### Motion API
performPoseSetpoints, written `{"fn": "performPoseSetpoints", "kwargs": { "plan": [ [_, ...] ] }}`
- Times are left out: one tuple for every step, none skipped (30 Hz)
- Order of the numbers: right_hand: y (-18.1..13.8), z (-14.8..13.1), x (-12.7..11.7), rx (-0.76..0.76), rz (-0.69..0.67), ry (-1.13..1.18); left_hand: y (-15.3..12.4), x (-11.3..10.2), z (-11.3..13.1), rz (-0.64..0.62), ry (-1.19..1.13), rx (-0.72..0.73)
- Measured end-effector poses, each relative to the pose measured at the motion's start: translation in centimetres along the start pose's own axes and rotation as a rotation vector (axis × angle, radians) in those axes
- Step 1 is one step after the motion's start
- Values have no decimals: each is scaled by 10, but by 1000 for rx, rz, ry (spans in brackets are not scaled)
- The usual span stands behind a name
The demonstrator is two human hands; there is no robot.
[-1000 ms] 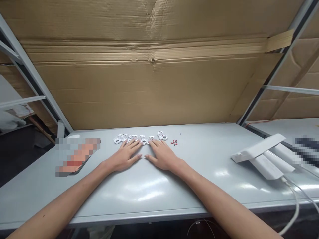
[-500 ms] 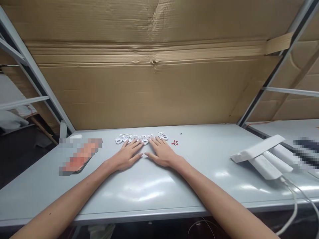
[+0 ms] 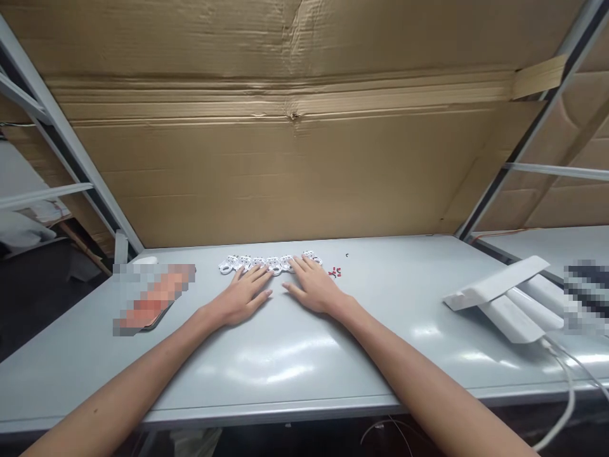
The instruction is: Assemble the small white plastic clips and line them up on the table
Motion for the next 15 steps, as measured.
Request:
{"fn": "performPoseSetpoints", "kwargs": {
  "plan": [
    [0, 6, 0, 33, 23, -19, 0, 0, 0, 11, 2, 7],
    [0, 12, 0, 63, 33, -38, -1, -1, 0, 21, 6, 16],
    [-1, 18, 1, 83, 30, -56, -1, -2, 1, 28, 9, 30],
    [-2, 22, 1, 89, 21, -72, -1, -3, 4, 36, 10, 55],
    [-4, 24, 1, 83, 11, -85, -2, -4, 7, 44, 7, 91],
    [-6, 25, 0, 68, 5, -96, -2, -5, 11, 53, -1, 136],
    [-8, 23, -3, 47, 2, -107, -3, -7, 15, 62, -14, 184],
    [-11, 21, -7, 26, 1, -118, -4, -8, 18, 71, -29, 227],
    [-13, 17, -11, 10, -1, -127, -4, -9, 21, 80, -46, 261],
    [-15, 14, -15, -1, -5, -133, -5, -11, 23, 87, -63, 283],
    [-17, 10, -20, -3, -13, -132, -5, -11, 24, 90, -79, 294],
    [-17, 8, -24, 10, -18, -124, -6, -12, 24, 87, -91, 297],
    [-18, 9, -28, 43, -12, -114, -6, -11, 24, 80, -101, 295],
    [-17, 11, -31, 84, 1, -106, -6, -11, 24, 73, -107, 293],
    [-17, 14, -34, 123, 22, -99, -7, -11, 23, 66, -110, 291]
  ]
}}
Point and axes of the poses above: each hand's wrist, its own y-axis towards the middle knuckle, its own x-axis out of the palm, z = x × y, the point moved 6 cm from there along y, towards the middle knuckle, and after that the axes turned 10 degrees about -y, right-handed, at the moved point
